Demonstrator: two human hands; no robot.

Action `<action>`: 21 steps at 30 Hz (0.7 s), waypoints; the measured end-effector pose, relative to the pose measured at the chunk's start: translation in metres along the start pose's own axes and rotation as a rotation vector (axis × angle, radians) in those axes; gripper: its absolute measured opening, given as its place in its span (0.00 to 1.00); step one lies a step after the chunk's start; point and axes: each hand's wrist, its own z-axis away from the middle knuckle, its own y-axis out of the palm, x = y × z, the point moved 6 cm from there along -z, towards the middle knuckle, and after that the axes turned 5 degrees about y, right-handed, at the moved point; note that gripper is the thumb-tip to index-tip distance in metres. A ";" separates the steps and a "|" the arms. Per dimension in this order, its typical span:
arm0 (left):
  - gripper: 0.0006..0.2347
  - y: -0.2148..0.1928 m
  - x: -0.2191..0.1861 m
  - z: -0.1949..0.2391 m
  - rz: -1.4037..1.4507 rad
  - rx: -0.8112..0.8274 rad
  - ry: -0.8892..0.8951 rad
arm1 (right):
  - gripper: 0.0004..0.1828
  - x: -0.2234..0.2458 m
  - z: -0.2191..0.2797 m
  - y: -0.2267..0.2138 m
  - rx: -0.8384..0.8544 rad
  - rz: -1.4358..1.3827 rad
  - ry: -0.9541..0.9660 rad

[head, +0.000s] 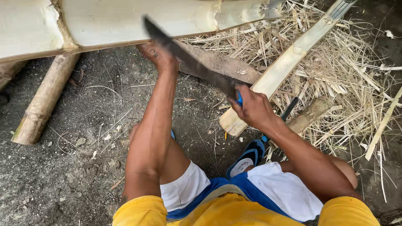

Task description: The person splits a bamboo pole into thin strips using a machete and a wooden mallet. They mark the bamboo with a pencil, then repeatedly strike the machete to split the pole into sections and finally into thin strips.

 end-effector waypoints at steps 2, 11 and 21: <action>0.14 0.002 -0.004 0.001 -0.010 -0.004 -0.036 | 0.13 0.026 0.006 -0.011 -0.154 0.043 -0.335; 0.11 -0.010 0.001 -0.001 -0.061 0.087 -0.063 | 0.18 -0.098 0.046 0.059 0.358 -0.320 0.932; 0.32 0.008 0.018 -0.048 0.374 0.386 0.049 | 0.23 0.039 0.011 -0.060 0.006 0.056 -0.239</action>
